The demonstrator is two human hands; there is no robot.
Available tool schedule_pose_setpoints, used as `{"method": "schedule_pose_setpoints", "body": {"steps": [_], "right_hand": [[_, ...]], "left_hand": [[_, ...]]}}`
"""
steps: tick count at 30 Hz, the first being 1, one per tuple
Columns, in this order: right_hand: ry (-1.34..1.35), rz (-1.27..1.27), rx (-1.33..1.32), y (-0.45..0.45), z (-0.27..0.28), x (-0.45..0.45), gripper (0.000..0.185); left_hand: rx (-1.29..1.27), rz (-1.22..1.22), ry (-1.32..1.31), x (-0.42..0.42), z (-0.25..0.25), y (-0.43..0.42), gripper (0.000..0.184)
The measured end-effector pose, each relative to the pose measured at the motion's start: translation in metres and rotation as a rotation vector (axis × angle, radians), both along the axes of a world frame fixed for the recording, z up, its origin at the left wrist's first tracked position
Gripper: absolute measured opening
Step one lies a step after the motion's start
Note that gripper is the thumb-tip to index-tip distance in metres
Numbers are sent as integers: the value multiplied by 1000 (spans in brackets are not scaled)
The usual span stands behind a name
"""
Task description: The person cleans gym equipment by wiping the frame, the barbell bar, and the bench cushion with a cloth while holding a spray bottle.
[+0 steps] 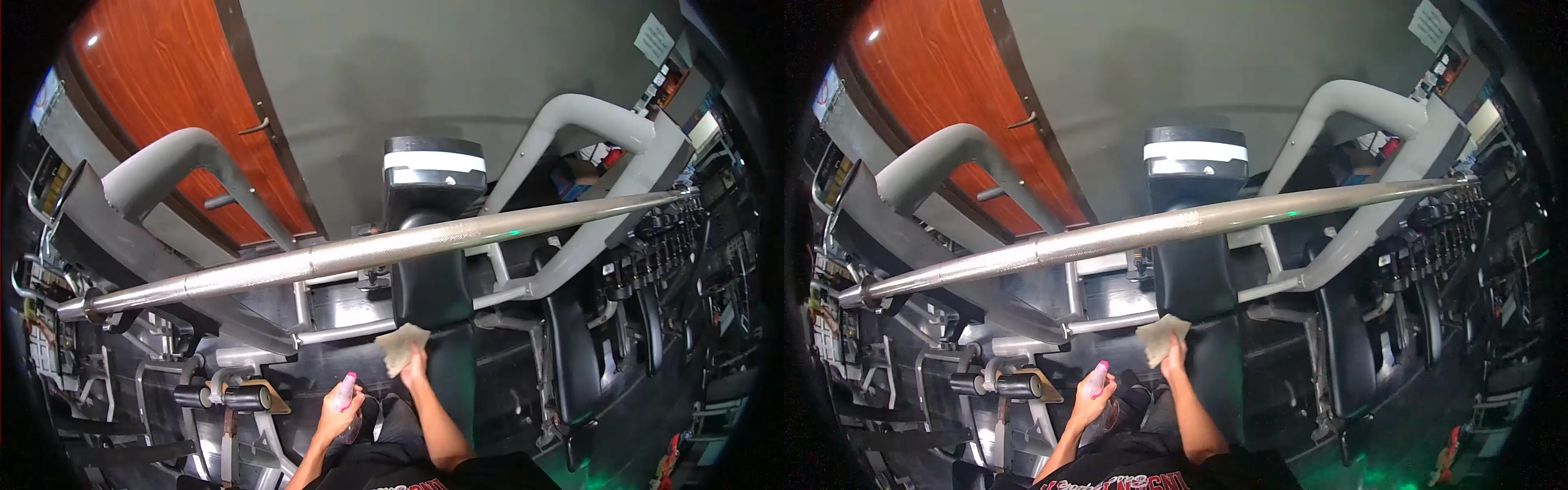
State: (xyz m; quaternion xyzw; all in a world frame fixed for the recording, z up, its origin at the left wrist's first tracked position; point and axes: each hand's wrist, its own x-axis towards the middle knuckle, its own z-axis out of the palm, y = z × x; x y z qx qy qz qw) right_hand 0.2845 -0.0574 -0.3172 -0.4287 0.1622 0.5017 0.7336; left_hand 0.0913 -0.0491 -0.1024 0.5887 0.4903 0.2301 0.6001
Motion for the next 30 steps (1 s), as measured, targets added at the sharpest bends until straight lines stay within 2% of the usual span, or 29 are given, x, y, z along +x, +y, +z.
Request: {"method": "schedule_pose_setpoints", "body": {"steps": [2, 6, 10, 12, 14, 15, 16, 18, 20, 21, 22, 24, 26, 27, 28, 30], "right_hand": [[-232, -110, 21, -10, 23, 33, 42], [-632, -158, 23, 4, 80, 107, 53], [-1189, -82, -258, 59, 100, 185, 48], [-1394, -157, -229, 103, 97, 218, 41], [-1623, -72, -220, 143, 117, 236, 35], [-1477, -62, -59, 164, 116, 246, 32], [-1528, 63, -102, 182, 123, 245, 34], [-1892, 239, -31, 205, 88, 254, 44], [-2192, 578, -440, 209, 65, 233, 52], [-2178, 453, -423, 202, 70, 218, 56], [-2156, 444, -415, 197, 75, 205, 56], [-2222, 582, -626, 199, 82, 166, 55], [-2321, 739, -508, 196, 81, 145, 56], [-2456, 744, -478, 197, 77, 142, 53], [-2454, 742, -481, 197, 59, 153, 53], [-2487, 795, -270, 200, 22, 189, 49]], "left_hand": [[-158, 40, -108, 0, -8, 4, 15], [-158, 17, -167, 1, -25, 14, 14], [-178, 1, -177, 6, -33, 21, 14], [-134, -20, -142, 14, -28, 29, 13], [-98, -40, -105, 22, -33, 31, 12], [-133, -50, -137, 26, -43, 32, 13], [-165, -61, -169, 32, -47, 36, 13], [-144, -99, -163, 46, -47, 41, 14], [-124, -136, -154, 61, -42, 47, 14], [-31, -182, -125, 68, -39, 49, 15], [60, -227, -96, 75, -38, 51, 16], [109, -232, -124, 85, -39, 53, 17], [-107, -199, -179, 93, -47, 52, 17], [-108, -205, -176, 96, -44, 51, 17], [-142, -215, -185, 100, -39, 52, 17], [-170, -228, -193, 106, -36, 54, 16]]}}
